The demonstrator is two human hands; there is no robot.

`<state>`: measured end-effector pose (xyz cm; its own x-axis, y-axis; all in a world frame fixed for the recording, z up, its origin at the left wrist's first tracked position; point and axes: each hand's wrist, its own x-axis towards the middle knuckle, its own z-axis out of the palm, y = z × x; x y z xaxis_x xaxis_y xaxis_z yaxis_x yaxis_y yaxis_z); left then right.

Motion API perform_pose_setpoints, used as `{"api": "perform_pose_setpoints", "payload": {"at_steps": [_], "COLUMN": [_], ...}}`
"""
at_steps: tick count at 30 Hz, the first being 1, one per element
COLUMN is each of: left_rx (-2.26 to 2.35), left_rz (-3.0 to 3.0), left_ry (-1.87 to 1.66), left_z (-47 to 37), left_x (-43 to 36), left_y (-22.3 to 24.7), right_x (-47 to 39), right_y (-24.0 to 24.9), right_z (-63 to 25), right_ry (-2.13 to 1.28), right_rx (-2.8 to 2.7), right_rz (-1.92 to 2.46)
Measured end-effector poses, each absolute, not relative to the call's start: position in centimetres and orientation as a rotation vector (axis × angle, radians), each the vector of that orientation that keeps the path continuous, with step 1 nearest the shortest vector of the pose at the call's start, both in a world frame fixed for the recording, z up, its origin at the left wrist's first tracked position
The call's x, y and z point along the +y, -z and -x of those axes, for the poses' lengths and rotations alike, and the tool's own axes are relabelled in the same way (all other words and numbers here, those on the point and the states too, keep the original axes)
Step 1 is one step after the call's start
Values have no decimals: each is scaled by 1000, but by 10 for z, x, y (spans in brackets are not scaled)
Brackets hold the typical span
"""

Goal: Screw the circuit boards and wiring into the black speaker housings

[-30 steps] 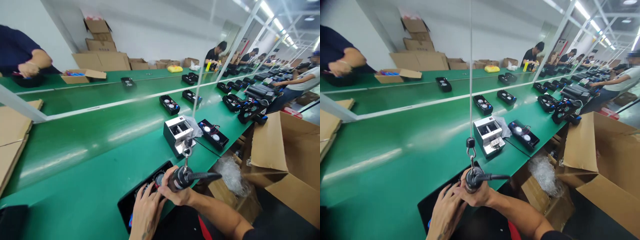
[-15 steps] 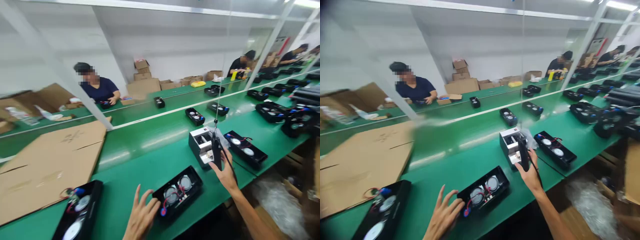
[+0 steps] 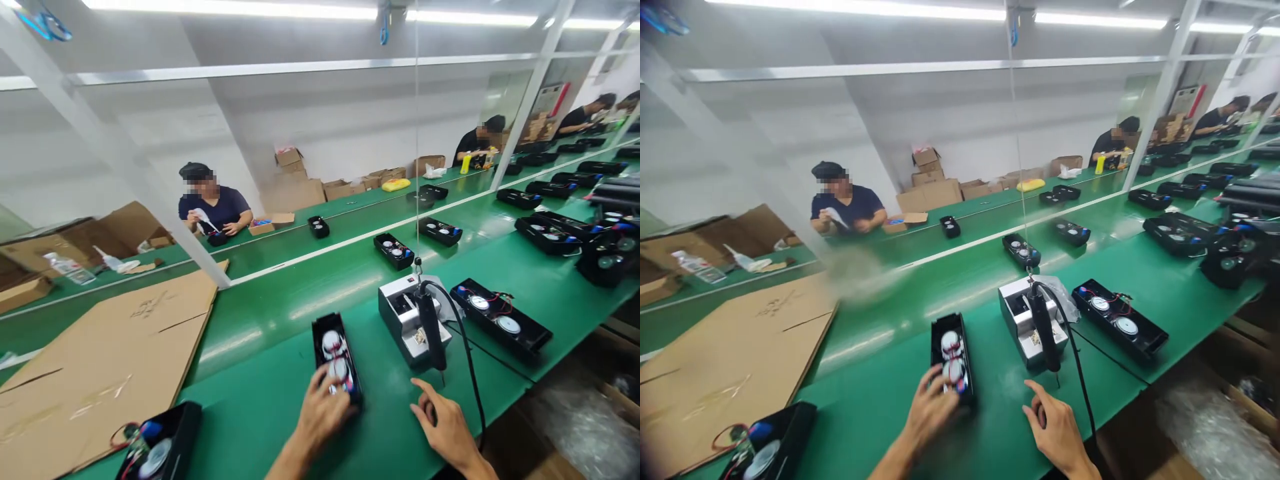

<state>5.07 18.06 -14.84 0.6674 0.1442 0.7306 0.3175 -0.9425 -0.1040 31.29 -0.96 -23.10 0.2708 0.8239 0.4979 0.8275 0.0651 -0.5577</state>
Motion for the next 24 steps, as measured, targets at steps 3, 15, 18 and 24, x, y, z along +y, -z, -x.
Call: {"api": "perform_pose_setpoints", "payload": {"at_steps": [3,15,18,24], "left_rx": [-502,-502,-743,-839], "left_rz": [2573,2920,2945,2864], "left_ry": [1259,1033,834,751], "left_z": [-85,-20,49,67], "left_x": [254,179,168,174], "left_y": [106,141,180,188], "right_x": [-8,-10,-10,-7], "right_y": [229,224,227,225], "right_z": [-314,-309,-311,-309], "right_ry": [6,169,156,142], "right_rx": [-1498,-1539,-1571,-1587], "right_rz": [1733,1654,1641,1641]}}
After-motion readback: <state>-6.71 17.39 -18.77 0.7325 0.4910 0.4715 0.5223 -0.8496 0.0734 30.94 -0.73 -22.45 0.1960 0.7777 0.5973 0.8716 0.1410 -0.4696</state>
